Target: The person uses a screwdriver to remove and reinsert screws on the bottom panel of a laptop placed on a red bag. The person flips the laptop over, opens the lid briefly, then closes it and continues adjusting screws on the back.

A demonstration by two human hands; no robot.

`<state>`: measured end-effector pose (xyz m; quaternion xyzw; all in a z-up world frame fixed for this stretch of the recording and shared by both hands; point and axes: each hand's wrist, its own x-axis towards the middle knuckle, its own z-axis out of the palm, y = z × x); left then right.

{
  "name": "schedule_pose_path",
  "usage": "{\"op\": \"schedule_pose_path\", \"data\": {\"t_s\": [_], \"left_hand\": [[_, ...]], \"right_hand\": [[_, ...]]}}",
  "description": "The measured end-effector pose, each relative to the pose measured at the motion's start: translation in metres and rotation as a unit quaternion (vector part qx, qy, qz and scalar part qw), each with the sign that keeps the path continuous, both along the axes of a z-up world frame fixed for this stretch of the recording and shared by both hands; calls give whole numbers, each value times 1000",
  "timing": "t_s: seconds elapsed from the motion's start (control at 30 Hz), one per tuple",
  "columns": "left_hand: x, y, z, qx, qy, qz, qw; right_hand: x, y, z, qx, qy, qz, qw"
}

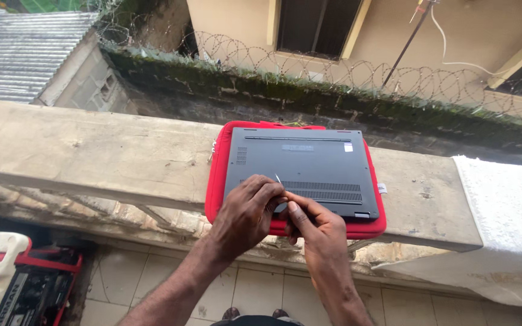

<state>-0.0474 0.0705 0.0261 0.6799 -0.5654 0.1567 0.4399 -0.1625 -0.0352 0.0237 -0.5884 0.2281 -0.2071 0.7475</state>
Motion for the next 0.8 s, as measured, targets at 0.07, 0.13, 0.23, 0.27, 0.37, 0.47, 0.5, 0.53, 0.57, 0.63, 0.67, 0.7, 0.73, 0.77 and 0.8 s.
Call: {"op": "schedule_pose_path", "data": {"t_s": [0.07, 0.13, 0.23, 0.27, 0.37, 0.47, 0.5, 0.53, 0.57, 0.63, 0.67, 0.7, 0.73, 0.77, 0.8], "left_hand": [[-1, 1, -4, 9, 88, 5, 996], [-2, 1, -5, 22, 163, 3, 986], [-3, 4, -3, 48, 249, -1, 967], [-3, 4, -3, 60, 276, -1, 959], [-5, 6, -2, 42, 264, 3, 964], [-8, 7, -4, -9, 260, 2, 966], [-8, 9, -4, -26, 266, -2, 963], [-8, 13, -5, -27, 261, 7, 965], [-10, 13, -6, -34, 256, 14, 966], [-10, 11, -9, -38, 256, 22, 966], [-9, 10, -11, -36, 262, 23, 964], [-8, 10, -12, -33, 266, 25, 963], [-8, 11, -13, -27, 271, 27, 962], [-8, 11, -13, -20, 275, 30, 961], [-8, 12, -13, -13, 279, 34, 960]], "right_hand": [[3, 4, -4, -24, 8, -11, 1000], [4, 8, -4, -40, 17, -19, 999], [5, 14, -3, -57, 41, -24, 997], [5, 17, -3, -65, 57, -31, 996], [5, 24, -6, -34, 41, -62, 997], [3, 27, -11, -31, 18, -72, 997], [3, 29, -13, -40, 13, -73, 996], [3, 33, -14, -29, 18, -77, 996], [3, 33, -14, -23, 23, -80, 996], [5, 34, -15, -24, 38, -71, 996], [6, 34, -16, -32, 47, -59, 997], [6, 35, -17, -39, 56, -45, 997], [7, 35, -18, -30, 39, -38, 998], [7, 36, -19, -21, 21, -30, 999], [7, 37, -20, -13, 3, -23, 1000]]}}
